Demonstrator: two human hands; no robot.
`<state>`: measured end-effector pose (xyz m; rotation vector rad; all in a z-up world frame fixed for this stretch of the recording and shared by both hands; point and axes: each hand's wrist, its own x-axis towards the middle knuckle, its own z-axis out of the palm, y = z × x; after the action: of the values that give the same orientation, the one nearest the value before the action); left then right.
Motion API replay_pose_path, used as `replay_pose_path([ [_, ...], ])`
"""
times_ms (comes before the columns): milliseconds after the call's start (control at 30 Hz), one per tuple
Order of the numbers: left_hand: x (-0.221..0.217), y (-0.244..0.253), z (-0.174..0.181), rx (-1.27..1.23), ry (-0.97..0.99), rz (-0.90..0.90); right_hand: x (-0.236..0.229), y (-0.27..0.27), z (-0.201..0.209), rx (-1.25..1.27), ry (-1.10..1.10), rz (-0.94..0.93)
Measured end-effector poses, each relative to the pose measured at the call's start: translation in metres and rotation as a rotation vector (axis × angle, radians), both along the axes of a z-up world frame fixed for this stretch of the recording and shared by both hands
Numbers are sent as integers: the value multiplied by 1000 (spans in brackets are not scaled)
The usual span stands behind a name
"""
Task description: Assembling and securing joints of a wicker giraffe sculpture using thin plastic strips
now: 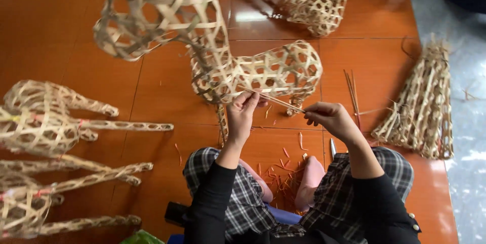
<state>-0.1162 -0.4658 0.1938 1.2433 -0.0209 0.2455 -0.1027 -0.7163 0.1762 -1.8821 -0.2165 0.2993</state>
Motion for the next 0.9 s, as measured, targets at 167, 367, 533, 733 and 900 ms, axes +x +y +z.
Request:
replay_pose_path([
  [167,6,10,-3,-46,-23,32,8,7,-11,1,10,25],
  [367,5,15,-7,-43,-8,86,11,17,-10,-60,30,17],
  [533,-5,6,-8,-29,26,188,11,38,7,-117,-131,39],
  [733,-20,-4,-14,-66,66,283,9,66,9,-154,-481,-10],
  [900,-59,-14,-22,328,191,309,16,67,-12,-249,-619,-51],
])
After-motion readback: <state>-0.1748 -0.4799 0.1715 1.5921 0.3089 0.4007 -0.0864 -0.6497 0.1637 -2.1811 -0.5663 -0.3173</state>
